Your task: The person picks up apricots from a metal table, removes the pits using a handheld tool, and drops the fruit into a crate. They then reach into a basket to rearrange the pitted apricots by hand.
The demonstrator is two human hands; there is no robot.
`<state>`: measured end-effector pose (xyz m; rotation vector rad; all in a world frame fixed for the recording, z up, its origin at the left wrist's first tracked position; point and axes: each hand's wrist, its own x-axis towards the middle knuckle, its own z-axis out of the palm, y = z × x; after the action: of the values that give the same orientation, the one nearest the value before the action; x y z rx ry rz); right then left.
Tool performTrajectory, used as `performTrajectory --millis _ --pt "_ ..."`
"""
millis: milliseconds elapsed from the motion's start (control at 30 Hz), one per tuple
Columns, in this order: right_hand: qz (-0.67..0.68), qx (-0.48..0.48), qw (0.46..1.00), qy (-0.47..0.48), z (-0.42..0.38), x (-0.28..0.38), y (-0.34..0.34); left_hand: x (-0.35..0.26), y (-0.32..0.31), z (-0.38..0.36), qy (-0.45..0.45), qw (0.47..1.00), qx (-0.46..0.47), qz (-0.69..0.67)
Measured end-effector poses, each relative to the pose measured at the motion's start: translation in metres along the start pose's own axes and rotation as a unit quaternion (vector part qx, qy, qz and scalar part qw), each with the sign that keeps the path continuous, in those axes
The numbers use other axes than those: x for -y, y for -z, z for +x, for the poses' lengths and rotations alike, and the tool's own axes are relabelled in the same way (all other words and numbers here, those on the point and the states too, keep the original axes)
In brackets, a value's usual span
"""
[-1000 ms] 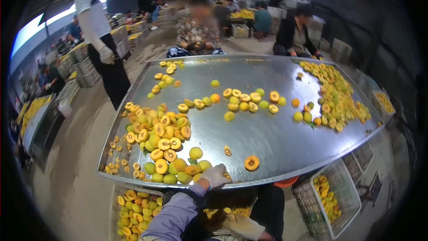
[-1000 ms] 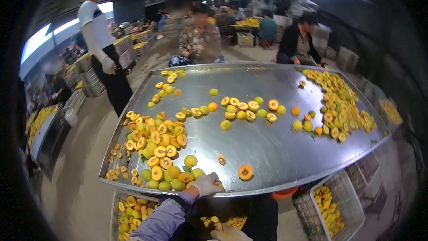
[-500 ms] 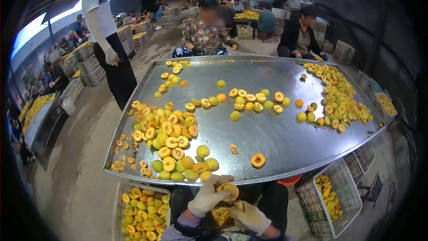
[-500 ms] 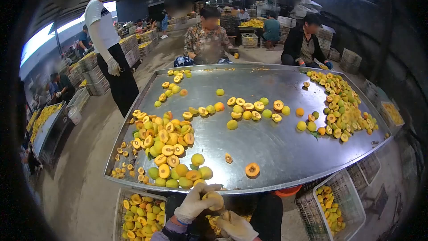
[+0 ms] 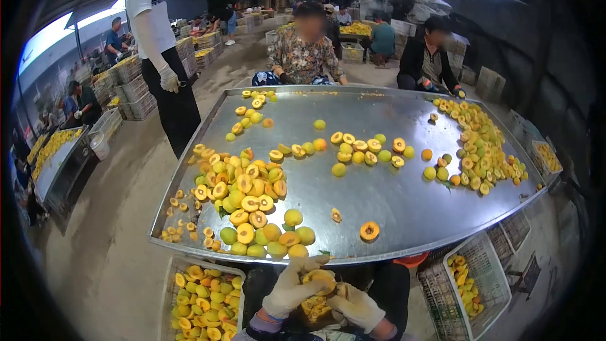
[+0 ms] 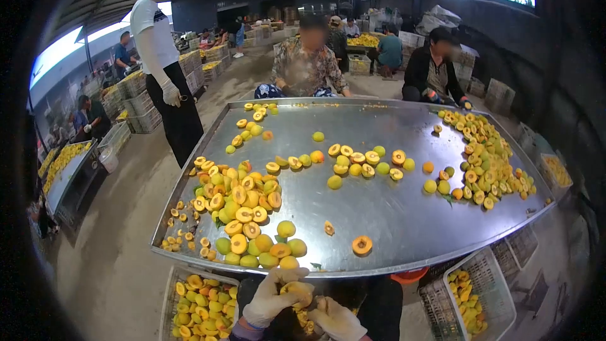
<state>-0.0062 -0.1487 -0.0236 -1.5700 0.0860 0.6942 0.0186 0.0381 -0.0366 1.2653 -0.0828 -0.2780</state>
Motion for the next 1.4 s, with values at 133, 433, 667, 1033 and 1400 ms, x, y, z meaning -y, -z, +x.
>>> performTrajectory --millis 133,433,667,1033,1400 --pt "0.016 0.01 1.0 -0.003 0.002 -0.01 0.0 0.001 0.002 0.0 0.04 0.999 0.019 0.026" --pt "-0.036 0.031 0.998 -0.049 -0.001 0.01 0.001 -0.01 -0.005 -0.001 -0.003 1.0 0.005 -0.015" --pt "-0.012 0.027 0.998 0.057 0.008 -0.035 0.015 -0.015 -0.015 -0.01 -0.045 0.986 0.021 0.156" --pt "-0.129 -0.024 0.991 0.012 -0.001 -0.014 0.02 -0.023 -0.03 0.0 -0.001 0.988 -0.123 -0.089" --pt "-0.127 0.004 0.992 -0.016 -0.019 0.033 0.001 -0.02 -0.038 0.008 -0.006 0.97 -0.086 -0.227"
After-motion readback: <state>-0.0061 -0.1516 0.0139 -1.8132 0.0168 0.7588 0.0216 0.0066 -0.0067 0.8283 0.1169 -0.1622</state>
